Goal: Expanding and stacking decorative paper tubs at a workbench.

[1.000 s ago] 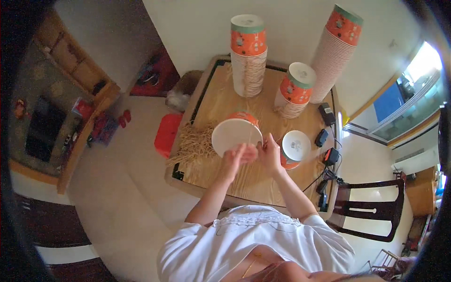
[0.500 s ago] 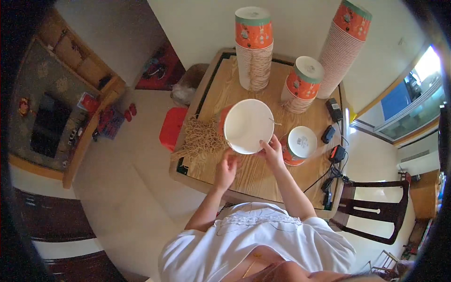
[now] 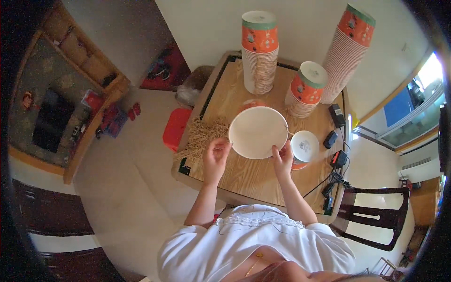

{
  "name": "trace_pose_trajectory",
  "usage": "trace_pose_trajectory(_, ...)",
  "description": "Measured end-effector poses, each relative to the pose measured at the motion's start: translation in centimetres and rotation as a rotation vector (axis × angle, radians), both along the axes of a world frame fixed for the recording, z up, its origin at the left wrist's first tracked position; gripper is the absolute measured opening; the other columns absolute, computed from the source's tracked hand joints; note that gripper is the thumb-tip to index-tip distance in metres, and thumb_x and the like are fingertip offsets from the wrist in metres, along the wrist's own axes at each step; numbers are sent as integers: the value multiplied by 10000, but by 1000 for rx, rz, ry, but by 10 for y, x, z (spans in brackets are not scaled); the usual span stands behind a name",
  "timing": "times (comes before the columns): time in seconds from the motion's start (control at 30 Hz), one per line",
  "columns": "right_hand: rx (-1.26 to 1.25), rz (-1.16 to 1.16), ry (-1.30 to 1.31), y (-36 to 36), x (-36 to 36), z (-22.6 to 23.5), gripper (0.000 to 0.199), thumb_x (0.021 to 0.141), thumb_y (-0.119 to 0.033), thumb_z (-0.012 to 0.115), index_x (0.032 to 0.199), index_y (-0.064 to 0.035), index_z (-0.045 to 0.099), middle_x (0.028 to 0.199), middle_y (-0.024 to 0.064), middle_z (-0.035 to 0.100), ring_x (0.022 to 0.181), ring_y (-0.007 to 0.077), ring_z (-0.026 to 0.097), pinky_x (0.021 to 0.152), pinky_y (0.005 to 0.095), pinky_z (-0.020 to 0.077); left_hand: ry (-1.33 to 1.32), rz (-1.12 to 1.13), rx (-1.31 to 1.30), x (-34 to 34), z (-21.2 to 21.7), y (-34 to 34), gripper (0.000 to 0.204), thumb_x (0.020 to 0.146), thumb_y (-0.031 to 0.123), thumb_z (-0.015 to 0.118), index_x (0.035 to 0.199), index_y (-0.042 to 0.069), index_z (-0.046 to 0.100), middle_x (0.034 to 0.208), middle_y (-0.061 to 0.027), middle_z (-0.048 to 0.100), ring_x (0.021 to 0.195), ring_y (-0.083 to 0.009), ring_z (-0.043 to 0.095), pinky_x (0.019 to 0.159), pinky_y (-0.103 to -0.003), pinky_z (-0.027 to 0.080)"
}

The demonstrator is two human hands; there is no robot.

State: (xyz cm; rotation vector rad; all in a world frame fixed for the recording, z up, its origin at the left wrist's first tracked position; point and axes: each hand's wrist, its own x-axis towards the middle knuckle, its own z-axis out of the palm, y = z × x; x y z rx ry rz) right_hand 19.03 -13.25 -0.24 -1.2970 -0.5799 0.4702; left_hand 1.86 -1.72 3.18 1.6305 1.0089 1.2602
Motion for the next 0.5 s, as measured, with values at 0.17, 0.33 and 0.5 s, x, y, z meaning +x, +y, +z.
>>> trace_pose_trajectory(0.17,-13,-34,-40,1,4,-8,109,851,-75,556,856,-56,449,722,-21,491,657,59,470,582,207,413,-165,-276,-329,-3,10,-2,127,819,40,630,932,-16,645,869,-57,656,752,-78,593,678,-192,467)
trace_pose_trajectory(0.33,10,35,10,-1,4,-3,120,849,-81,560,927,-49,474,777,-16,515,688,67,479,601,206,409,-204,-310,-354,-5,10,-1,138,813,-4,615,947,-31,634,885,-59,654,766,-78,595,692,-190,471)
trace_pose_trajectory(0.5,44,161,86,-5,1,9,176,854,-79,556,1012,-41,489,834,-11,530,757,71,496,681,212,420,-107,-230,-245,-4,4,1,126,797,-34,598,920,-13,618,838,-38,641,756,-83,592,683,-205,477)
